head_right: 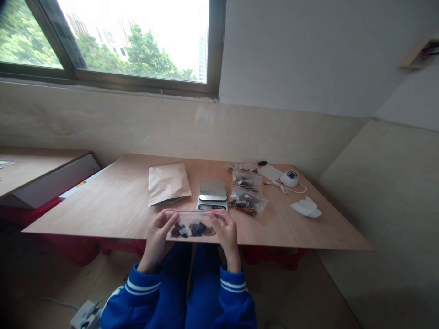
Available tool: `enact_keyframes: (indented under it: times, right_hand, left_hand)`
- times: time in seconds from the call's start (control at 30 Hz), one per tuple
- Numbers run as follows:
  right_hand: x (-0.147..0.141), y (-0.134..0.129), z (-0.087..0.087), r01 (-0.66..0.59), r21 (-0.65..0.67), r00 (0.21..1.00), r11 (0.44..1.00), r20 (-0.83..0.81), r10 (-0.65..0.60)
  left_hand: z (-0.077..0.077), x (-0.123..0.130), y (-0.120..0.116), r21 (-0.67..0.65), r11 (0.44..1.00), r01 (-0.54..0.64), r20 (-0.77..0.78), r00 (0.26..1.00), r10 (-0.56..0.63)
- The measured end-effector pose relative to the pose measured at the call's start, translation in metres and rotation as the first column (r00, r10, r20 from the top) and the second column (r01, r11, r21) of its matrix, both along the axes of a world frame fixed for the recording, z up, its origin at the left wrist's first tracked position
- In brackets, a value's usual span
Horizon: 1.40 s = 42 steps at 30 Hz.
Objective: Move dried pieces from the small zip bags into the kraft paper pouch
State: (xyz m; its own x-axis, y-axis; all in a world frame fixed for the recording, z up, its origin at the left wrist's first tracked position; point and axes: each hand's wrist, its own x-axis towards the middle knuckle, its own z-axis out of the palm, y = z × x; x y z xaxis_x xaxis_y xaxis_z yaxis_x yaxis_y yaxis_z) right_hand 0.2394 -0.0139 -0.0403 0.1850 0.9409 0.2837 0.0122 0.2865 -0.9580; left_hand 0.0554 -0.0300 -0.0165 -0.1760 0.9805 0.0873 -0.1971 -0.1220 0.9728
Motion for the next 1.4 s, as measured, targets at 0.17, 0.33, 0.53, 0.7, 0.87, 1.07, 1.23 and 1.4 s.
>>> enact_keyframes:
  times: [0.17, 0.33, 0.53, 0.7, 0.87, 1.07, 1.23, 1.4]
  right_hand:
    - [0.0, -0.005, 0.006, 0.036, 0.037, 0.996, 0.999, 0.085, -0.039]
    - [0.0, -0.007, 0.01, 0.057, 0.071, 0.987, 0.996, 0.145, -0.067]
    - [-0.003, -0.006, 0.008, 0.06, 0.066, 0.986, 0.996, 0.151, -0.069]
    - [-0.008, -0.005, 0.004, 0.052, 0.037, 0.998, 0.998, 0.043, -0.053]
    - [-0.009, -0.006, -0.002, -0.088, -0.02, 0.988, 0.996, -0.127, 0.084]
    - [-0.008, -0.007, 0.001, -0.157, -0.028, 0.983, 0.987, -0.105, 0.153]
    - [-0.013, -0.01, 0.013, -0.186, 0.006, 0.982, 0.982, -0.014, 0.186]
    - [-0.016, -0.011, 0.018, -0.158, 0.027, 0.987, 0.987, -0.016, 0.159]
  left_hand:
    - [0.001, -0.001, -0.001, -0.005, 1.0, 0.008, 0.007, 1.0, -0.008]
    - [0.001, -0.003, 0.0, 0.003, 1.0, -0.007, -0.044, 0.999, 0.007]
    - [-0.003, -0.007, 0.0, 0.021, 0.999, -0.031, -0.068, 0.997, 0.032]
    - [-0.001, -0.004, 0.0, 0.007, 1.0, -0.019, 0.001, 1.0, 0.019]
    - [-0.001, 0.0, 0.001, 0.059, 0.997, 0.045, 0.003, 0.999, -0.045]
    - [-0.006, -0.003, 0.001, -0.002, 0.999, 0.04, -0.021, 0.999, -0.04]
    - [-0.006, -0.001, 0.0, -0.002, 1.0, 0.029, -0.01, 1.0, -0.029]
    - [-0.002, 0.0, -0.004, -0.026, 0.999, 0.035, -0.013, 0.999, -0.036]
